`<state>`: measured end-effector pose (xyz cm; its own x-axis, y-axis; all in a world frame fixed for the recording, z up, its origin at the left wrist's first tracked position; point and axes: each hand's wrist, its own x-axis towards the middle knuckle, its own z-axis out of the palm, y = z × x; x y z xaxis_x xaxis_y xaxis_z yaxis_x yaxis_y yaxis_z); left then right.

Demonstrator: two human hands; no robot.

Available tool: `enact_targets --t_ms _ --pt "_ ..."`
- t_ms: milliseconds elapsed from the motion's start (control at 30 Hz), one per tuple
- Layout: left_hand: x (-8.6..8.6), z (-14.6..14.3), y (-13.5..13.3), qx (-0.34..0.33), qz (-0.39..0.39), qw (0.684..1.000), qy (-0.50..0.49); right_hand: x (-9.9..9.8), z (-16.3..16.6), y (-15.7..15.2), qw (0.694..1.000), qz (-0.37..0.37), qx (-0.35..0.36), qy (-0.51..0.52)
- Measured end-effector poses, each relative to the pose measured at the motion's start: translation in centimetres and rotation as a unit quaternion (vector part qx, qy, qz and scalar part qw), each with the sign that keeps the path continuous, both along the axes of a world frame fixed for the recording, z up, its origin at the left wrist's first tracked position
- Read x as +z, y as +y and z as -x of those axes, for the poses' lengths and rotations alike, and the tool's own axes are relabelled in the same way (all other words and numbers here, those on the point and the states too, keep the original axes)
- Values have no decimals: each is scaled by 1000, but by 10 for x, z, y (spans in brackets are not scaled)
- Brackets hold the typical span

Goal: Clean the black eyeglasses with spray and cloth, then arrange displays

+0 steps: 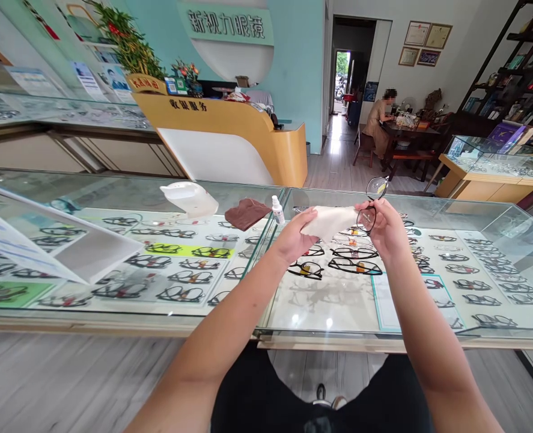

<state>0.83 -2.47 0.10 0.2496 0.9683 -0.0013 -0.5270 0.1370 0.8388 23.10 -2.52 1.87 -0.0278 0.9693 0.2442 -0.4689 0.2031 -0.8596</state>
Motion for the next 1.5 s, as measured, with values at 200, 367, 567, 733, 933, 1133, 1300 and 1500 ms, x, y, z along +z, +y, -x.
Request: enact_targets --t_ms 200,367,567,733,933,1133,1300,1500 --pt "5 1 1 3 8 1000 -9 -1 0 2 1000 -12 -23 -7" --pt "7 0 -1 5 9 1000 -6 3 3 -5 999 -29 -37 -15" --pt "8 -2 -4 13 -18 999 39 16 10 -22 991 -66 -112 -26" --pt "7 -5 -11 -9 -62 994 90 16 26 -31 996 -64 -48 -34" --pt "8 -9 -16 -82 -116 985 93 6 42 -34 999 -20 32 -39" --pt "6 -9 -14 -92 -150 980 92 3 42 -32 999 -17 36 -17" --pt "4 -11 -14 -57 -194 972 120 1 43 -32 999 -9 42 -4" --pt "7 -13 -15 -48 -208 967 140 1 45 -33 998 -26 44 -22"
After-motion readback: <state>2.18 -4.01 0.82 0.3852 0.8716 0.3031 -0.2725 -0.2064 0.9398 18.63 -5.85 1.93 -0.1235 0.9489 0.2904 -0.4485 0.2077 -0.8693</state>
